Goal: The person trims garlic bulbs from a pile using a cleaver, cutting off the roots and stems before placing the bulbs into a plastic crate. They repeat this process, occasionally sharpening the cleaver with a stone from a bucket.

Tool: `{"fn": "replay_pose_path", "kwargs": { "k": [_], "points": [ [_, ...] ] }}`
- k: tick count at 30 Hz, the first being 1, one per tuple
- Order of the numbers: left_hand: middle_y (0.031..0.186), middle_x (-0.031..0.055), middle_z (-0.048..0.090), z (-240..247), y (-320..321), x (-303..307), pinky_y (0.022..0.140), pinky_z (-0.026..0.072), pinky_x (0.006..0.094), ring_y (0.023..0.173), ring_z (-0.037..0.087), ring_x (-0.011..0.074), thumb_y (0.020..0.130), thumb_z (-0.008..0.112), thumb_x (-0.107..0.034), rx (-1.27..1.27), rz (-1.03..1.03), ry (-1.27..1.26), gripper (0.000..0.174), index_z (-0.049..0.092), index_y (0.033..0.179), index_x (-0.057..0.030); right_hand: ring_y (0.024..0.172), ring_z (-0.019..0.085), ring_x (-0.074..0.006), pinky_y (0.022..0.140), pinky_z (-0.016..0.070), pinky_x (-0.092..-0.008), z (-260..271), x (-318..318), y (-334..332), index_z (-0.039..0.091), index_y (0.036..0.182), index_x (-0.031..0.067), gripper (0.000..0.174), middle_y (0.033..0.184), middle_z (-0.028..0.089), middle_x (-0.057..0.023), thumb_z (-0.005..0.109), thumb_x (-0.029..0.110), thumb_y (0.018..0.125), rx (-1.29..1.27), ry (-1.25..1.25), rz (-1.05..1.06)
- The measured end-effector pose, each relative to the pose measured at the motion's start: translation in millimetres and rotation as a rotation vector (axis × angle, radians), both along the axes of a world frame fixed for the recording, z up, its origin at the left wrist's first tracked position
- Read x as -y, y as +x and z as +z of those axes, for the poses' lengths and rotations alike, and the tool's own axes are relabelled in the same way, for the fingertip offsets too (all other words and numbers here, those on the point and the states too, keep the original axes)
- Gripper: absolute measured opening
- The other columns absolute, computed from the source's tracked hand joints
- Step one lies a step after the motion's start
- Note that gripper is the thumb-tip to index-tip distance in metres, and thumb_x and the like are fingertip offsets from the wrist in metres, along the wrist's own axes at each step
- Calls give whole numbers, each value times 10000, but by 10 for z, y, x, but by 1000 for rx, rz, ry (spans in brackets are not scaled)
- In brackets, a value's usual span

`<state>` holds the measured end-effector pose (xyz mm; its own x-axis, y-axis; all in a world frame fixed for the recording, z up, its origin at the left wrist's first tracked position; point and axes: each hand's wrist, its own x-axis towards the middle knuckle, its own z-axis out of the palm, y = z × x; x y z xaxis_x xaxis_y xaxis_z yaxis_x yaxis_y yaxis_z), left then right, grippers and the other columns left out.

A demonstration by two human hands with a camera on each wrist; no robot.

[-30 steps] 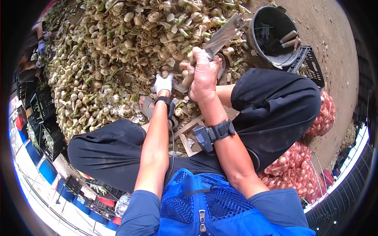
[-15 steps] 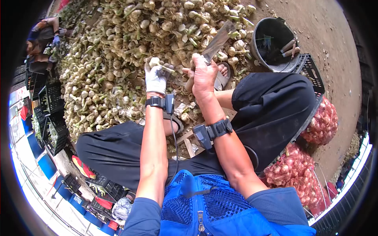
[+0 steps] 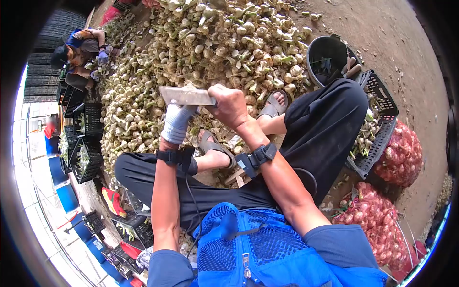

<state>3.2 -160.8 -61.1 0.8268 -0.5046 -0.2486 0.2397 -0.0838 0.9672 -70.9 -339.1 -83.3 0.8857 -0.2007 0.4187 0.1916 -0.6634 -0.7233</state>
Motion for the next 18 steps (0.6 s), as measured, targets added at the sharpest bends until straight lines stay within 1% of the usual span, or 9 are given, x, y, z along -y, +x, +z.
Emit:
{"fn": "replay_pose_path", "kwargs": {
  "k": [1,2,4,6,8,10,12,16,18],
  "points": [
    [1005,16,638,115,-40,24,696,516,269,809,626,136,825,749,-148,112,-55,96,341,598,1117,-58,724,660,-334,613,537,-427,37,-19,-22,574,829,93,229,804,610,-94,750,186,715,28,-9,21],
    [1005,16,638,-16,-2,-52,696,516,269,809,626,136,825,749,-148,118,-55,95,341,598,1117,-58,724,660,-334,613,537,-427,38,-32,-34,574,829,93,229,804,610,-94,750,186,715,34,-10,21],
    [1096,17,617,-253,88,-157,749,514,270,932,606,128,878,732,-169,410,-179,344,362,565,1181,-61,730,657,-323,605,526,-403,55,-48,-49,583,836,89,223,805,617,-94,750,209,749,55,-46,110],
    [1142,36,596,-276,25,-175,821,509,283,1012,581,135,889,722,-153,428,-203,343,410,528,1236,-55,726,658,-325,599,526,-408,78,-60,-84,584,836,89,225,809,620,-91,748,208,739,65,-65,119],
    [1109,54,604,-236,-76,-108,840,511,289,992,591,144,869,716,-105,107,-16,-102,390,536,1210,-49,729,657,-325,597,527,-411,81,-76,-114,584,835,88,230,811,621,-92,747,211,729,90,-41,167],
    [1098,67,606,-269,-67,-116,845,512,287,998,595,156,872,692,-63,62,2,-140,339,550,1180,-43,731,655,-328,596,526,-413,49,-91,-110,584,834,85,228,807,619,-94,743,206,723,80,-50,155],
    [1101,67,609,-406,11,-165,833,516,292,995,598,155,882,675,-47,413,-131,149,310,557,1168,-43,730,654,-330,594,523,-412,-21,-109,-94,582,831,85,215,798,615,-99,734,191,722,56,-60,111],
    [1092,67,610,-290,-70,-85,828,513,301,983,604,167,868,670,-40,454,-118,117,298,571,1149,-45,725,653,-332,594,523,-411,-84,-139,-80,578,830,82,210,787,609,-105,728,175,717,59,-24,86],
    [1007,52,631,-362,9,-102,805,508,294,904,618,151,860,688,-70,939,-217,386,257,598,1100,-57,726,655,-331,597,526,-406,-97,-132,-65,576,826,83,204,790,611,-110,725,168,715,64,-15,49]
  ]
}}
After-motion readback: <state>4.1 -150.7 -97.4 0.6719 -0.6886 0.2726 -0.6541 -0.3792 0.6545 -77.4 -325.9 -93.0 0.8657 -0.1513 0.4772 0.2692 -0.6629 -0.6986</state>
